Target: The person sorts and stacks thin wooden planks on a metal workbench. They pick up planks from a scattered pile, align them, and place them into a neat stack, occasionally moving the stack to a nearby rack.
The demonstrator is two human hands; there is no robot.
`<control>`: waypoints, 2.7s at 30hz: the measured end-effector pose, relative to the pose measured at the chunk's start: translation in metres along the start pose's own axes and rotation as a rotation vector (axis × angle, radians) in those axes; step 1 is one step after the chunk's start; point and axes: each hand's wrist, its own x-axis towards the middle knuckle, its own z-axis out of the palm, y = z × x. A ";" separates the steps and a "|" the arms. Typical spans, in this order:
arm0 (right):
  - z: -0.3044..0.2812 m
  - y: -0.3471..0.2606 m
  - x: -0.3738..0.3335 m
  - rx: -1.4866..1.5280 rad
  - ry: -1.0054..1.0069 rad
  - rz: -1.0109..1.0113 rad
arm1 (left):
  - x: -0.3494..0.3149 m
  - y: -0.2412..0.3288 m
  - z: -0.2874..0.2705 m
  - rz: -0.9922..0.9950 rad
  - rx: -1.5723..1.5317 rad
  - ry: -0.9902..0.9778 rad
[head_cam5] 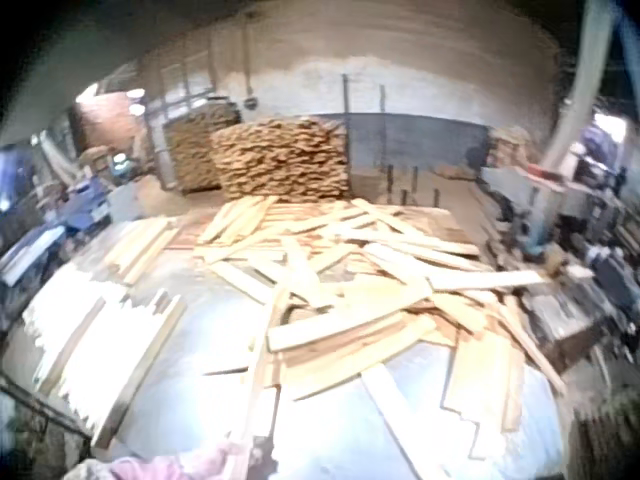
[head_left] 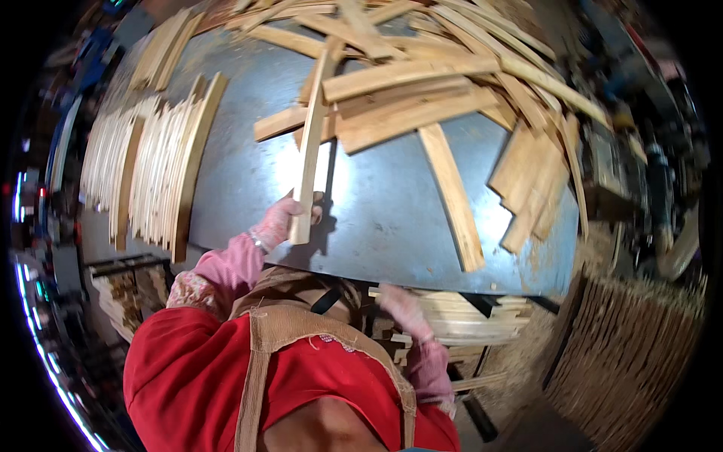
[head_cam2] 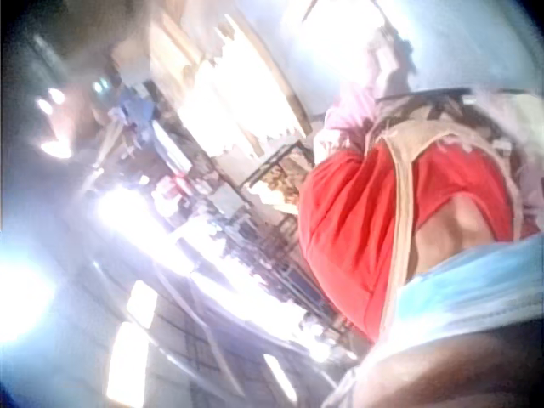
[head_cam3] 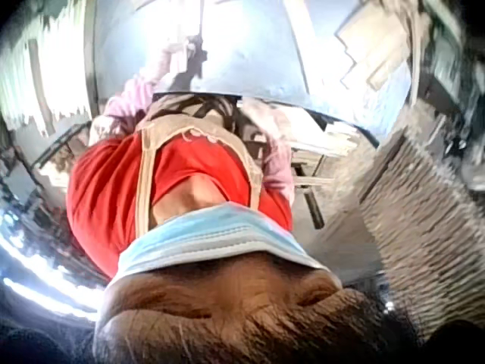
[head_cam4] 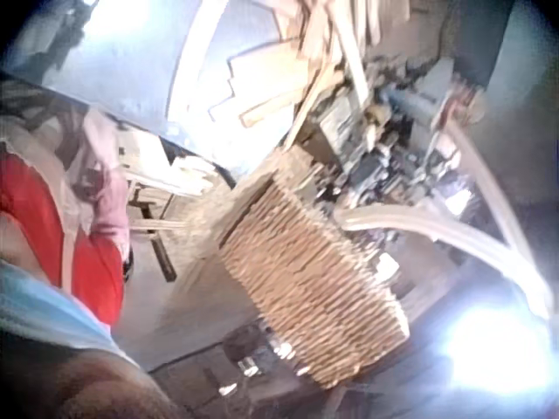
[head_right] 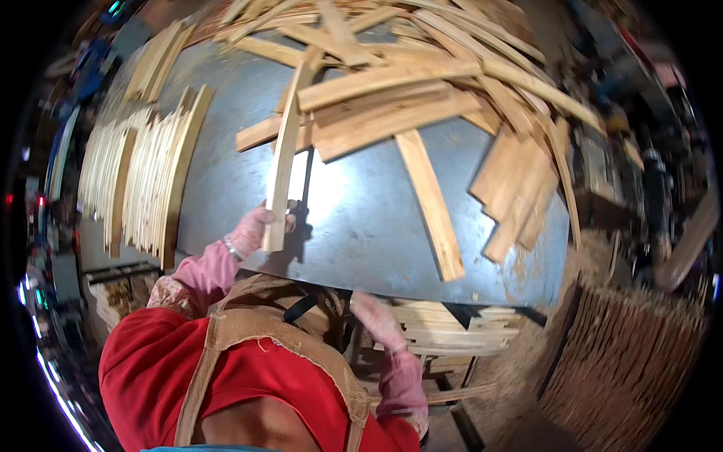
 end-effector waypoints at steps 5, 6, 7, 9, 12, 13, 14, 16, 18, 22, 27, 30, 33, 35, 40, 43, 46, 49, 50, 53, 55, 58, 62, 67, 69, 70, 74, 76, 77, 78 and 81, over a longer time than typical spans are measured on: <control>-0.001 -0.150 0.191 -0.766 0.344 -0.293 | -0.094 0.065 -0.077 -0.034 -0.445 -0.270; 0.007 -0.194 0.223 -1.034 0.405 -0.400 | -0.106 0.065 -0.098 -0.030 -0.487 -0.257; 0.016 -0.231 0.258 -1.297 0.476 -0.518 | -0.114 0.066 -0.116 -0.011 -0.525 -0.249; 0.015 -0.274 0.332 -1.601 0.571 -0.709 | -0.131 0.071 -0.149 0.015 -0.596 -0.232; 0.016 -0.319 0.397 -1.786 0.409 -0.643 | -0.152 0.092 -0.195 0.000 -0.545 -0.107; 0.030 -0.342 0.397 -1.808 0.286 -0.518 | -0.159 0.094 -0.211 -0.011 -0.556 -0.078; 0.039 -0.360 0.395 -1.822 0.187 -0.373 | -0.161 0.092 -0.234 -0.045 -0.643 -0.031; 0.036 -0.358 0.409 -1.842 0.153 -0.308 | -0.170 0.112 -0.246 -0.079 -0.393 0.217; 0.062 -0.383 0.405 -1.898 0.071 -0.223 | -0.172 0.118 -0.267 -0.100 0.072 0.458; 0.186 -0.480 0.362 -1.514 0.082 -0.170 | -0.160 0.098 -0.304 0.033 0.611 0.471; 0.208 -0.499 0.406 0.040 -0.012 -0.166 | -0.148 0.111 -0.316 0.007 0.802 0.501; 0.226 -0.461 0.440 0.255 0.039 -0.164 | -0.135 0.110 -0.321 0.098 0.861 0.490; 0.277 -0.414 0.459 0.105 0.341 -0.062 | -0.139 0.139 -0.309 -0.004 0.959 0.416; 0.297 -0.351 0.497 0.259 0.339 -0.008 | -0.137 0.164 -0.277 -0.015 1.276 0.327; 0.349 -0.379 0.469 -0.899 0.288 -0.152 | -0.121 0.126 -0.266 0.054 1.493 0.522; 0.260 -0.410 0.479 -1.457 0.673 -0.253 | -0.114 0.111 -0.268 0.043 1.476 0.570; 0.159 -0.395 0.494 -1.282 0.852 -0.053 | -0.106 0.113 -0.267 0.002 1.518 0.556; 0.095 -0.408 0.486 -1.192 0.660 0.003 | -0.091 0.115 -0.265 0.010 1.477 0.567; 0.067 -0.425 0.474 -1.148 0.586 -0.006 | -0.084 0.118 -0.261 0.000 1.497 0.566; 0.051 -0.471 0.385 -0.081 0.169 -0.031 | -0.073 0.129 -0.251 -0.042 1.429 0.586; 0.053 -0.456 0.334 0.044 0.130 -0.065 | -0.066 0.134 -0.251 -0.007 1.395 0.591; 0.106 -0.411 0.296 0.195 0.103 -0.108 | -0.057 0.139 -0.251 0.018 1.293 0.631; 0.181 -0.266 0.326 0.130 0.185 -0.101 | -0.047 0.151 -0.249 0.117 1.269 0.619; 0.326 -0.219 0.344 -0.678 -0.228 -0.459 | -0.055 0.160 -0.217 0.326 1.240 0.530; 0.259 -0.219 0.401 -0.851 0.121 -0.680 | -0.045 0.135 -0.230 0.391 1.379 0.572; 0.215 -0.229 0.428 -0.927 0.294 -0.779 | -0.046 0.139 -0.225 0.341 1.357 0.563; 0.043 -0.393 0.471 -1.394 0.859 -0.165 | -0.044 0.127 -0.227 0.306 1.265 0.594; -0.016 -0.408 0.480 -1.484 0.968 0.088 | -0.040 0.118 -0.235 0.285 1.299 0.605; -0.034 -0.416 0.483 -1.502 0.940 0.198 | -0.035 0.122 -0.230 0.203 1.222 0.607; -0.051 -0.419 0.483 -1.516 0.901 0.317 | -0.027 0.094 -0.258 0.297 1.278 0.597; -0.076 -0.414 0.482 -1.358 0.839 0.142 | -0.027 0.101 -0.251 0.283 1.401 0.647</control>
